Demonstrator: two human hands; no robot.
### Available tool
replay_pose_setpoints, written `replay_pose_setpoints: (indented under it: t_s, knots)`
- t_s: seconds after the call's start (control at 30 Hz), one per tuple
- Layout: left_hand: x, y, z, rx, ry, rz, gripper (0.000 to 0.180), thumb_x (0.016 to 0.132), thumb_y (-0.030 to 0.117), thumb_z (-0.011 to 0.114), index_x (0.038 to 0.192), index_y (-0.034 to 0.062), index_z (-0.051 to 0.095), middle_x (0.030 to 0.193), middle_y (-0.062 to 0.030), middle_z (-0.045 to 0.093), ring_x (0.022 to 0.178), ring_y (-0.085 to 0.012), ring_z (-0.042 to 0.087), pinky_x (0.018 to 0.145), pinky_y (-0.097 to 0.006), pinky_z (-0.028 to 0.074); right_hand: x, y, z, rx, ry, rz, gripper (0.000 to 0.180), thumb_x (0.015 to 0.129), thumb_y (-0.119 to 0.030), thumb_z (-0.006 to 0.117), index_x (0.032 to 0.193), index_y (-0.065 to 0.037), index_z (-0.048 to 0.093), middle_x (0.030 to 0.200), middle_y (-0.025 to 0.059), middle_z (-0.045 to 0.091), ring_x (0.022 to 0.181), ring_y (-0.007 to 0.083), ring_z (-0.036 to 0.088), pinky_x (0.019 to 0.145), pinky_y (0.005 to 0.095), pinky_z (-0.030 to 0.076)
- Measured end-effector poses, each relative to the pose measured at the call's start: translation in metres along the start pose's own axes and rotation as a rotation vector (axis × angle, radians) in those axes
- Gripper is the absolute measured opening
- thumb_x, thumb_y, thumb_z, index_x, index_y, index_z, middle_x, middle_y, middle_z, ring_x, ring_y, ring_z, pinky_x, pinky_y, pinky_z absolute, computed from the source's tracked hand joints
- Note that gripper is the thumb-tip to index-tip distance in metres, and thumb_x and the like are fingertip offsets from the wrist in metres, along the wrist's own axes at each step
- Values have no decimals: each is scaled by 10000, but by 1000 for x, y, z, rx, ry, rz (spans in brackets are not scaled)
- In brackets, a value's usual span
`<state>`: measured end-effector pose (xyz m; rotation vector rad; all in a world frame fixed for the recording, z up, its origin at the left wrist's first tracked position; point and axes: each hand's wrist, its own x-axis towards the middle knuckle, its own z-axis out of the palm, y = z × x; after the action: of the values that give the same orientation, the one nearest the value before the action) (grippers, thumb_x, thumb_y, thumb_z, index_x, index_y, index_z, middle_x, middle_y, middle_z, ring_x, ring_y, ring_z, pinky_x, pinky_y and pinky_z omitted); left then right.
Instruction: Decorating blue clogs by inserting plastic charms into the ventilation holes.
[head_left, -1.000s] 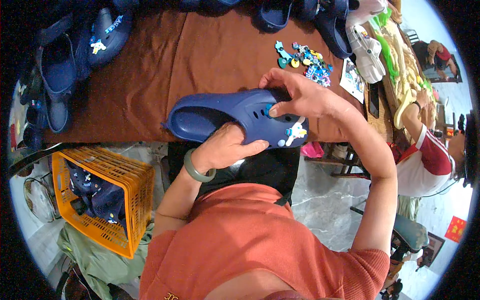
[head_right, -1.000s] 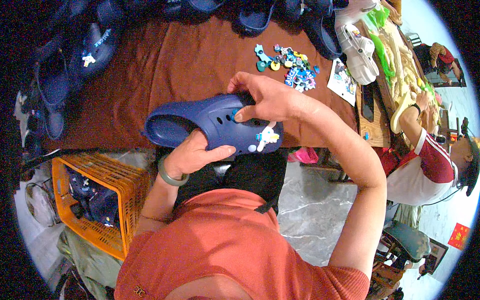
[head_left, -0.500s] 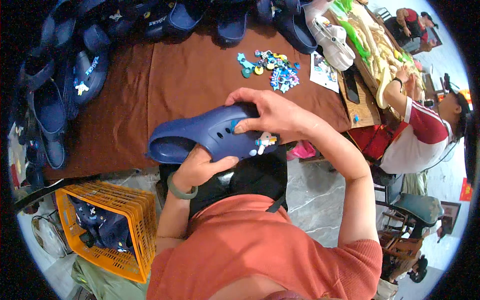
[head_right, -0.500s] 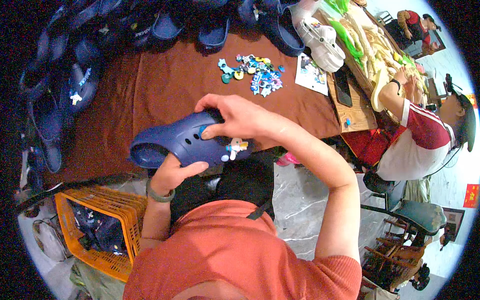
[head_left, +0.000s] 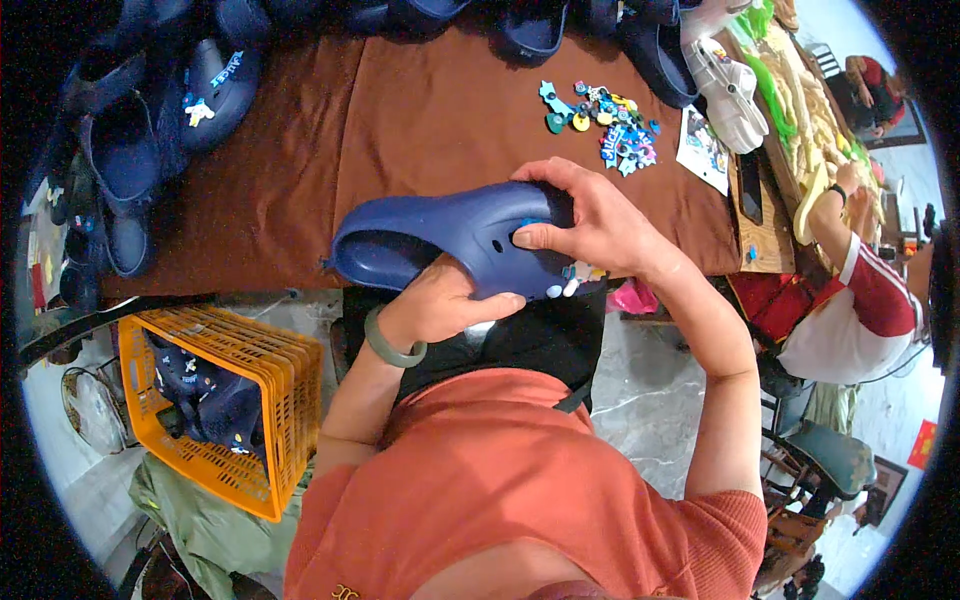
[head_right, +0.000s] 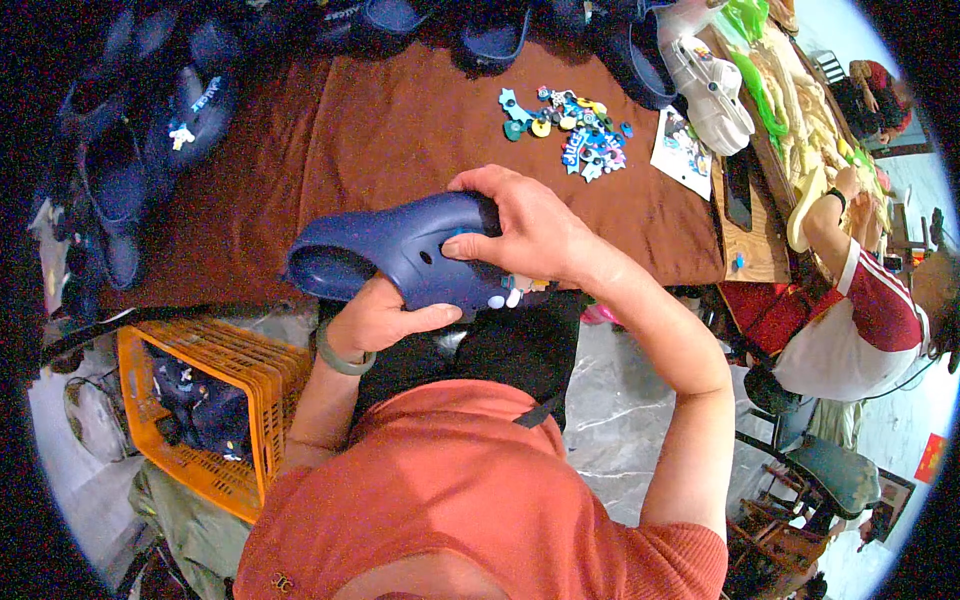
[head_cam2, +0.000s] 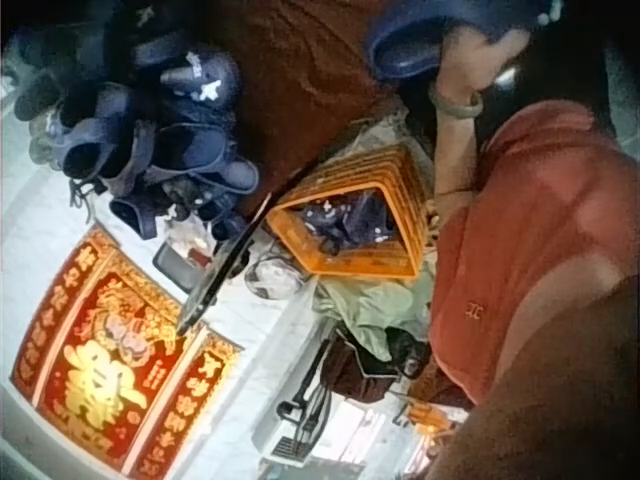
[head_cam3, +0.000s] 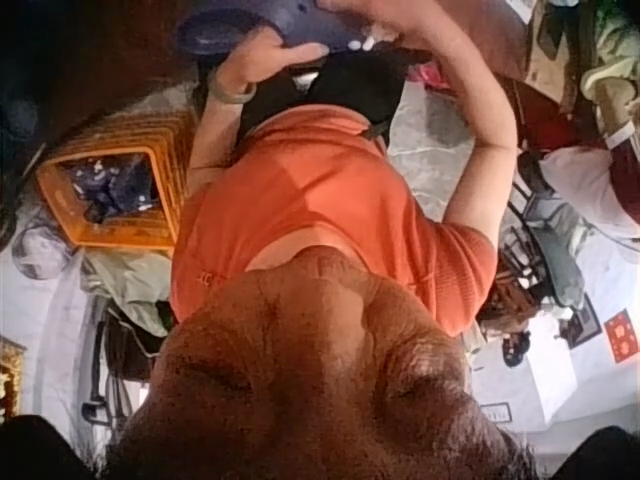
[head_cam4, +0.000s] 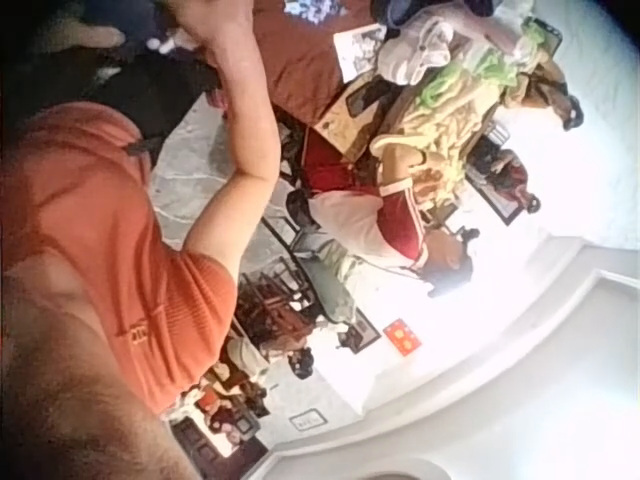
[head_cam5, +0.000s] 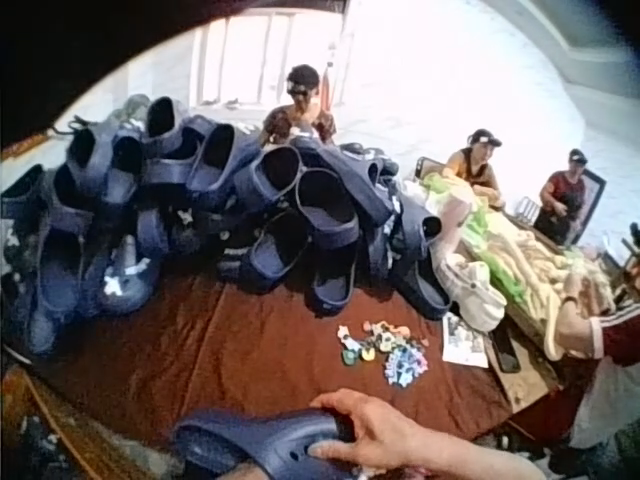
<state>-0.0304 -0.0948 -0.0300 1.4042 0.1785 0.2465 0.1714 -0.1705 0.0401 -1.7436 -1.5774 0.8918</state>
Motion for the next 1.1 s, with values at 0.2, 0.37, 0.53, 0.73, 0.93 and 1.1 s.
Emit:
replay_pose_setpoints:
  t_s: [0.2,0.37,0.53,0.73,0.93,1.1]
  knots:
    - [4,3,0,28,-46,-16,680,818,137,660,1397,10,328,1385,-143,399,1307,-271,374,1102,-392,265,-7,-3,5,-213,152,-64,532,713,-325,754,1108,-9,589,1019,171,610,1004,357,576,869,411,458]
    - [7,21,2,-58,-28,-9,627,836,78,619,1390,-7,336,1377,-114,409,1289,-232,398,1085,-365,299,3,6,3,-76,100,-68,549,749,-404,720,1108,-6,606,1048,185,624,1019,345,588,876,405,464]
    - [6,22,1,-178,63,-130,558,841,49,621,1350,-2,397,1283,-79,505,1192,-181,478,1021,-333,376,1,34,-7,45,347,-66,435,818,-335,696,1070,13,631,993,152,663,921,214,639,804,327,495]
    - [20,37,1,-225,48,-147,438,843,53,627,1257,-7,494,1133,-66,605,1008,-156,576,924,-317,446,-24,147,-52,315,969,118,164,863,-158,671,916,-4,658,765,7,649,733,69,579,670,231,475]
    - [23,38,-1,-238,72,-181,419,841,56,632,1237,-11,511,1115,-68,616,999,-162,588,913,-319,457,-37,165,-42,341,966,153,167,809,-116,711,942,-25,667,815,18,652,707,69,567,652,231,471]
    - [23,36,-3,-250,66,-200,427,849,47,622,1253,-15,499,1133,-75,611,1013,-167,589,920,-320,457,-34,155,-39,-197,828,50,345,740,-162,742,1053,-56,642,937,121,621,827,215,605,725,323,483]
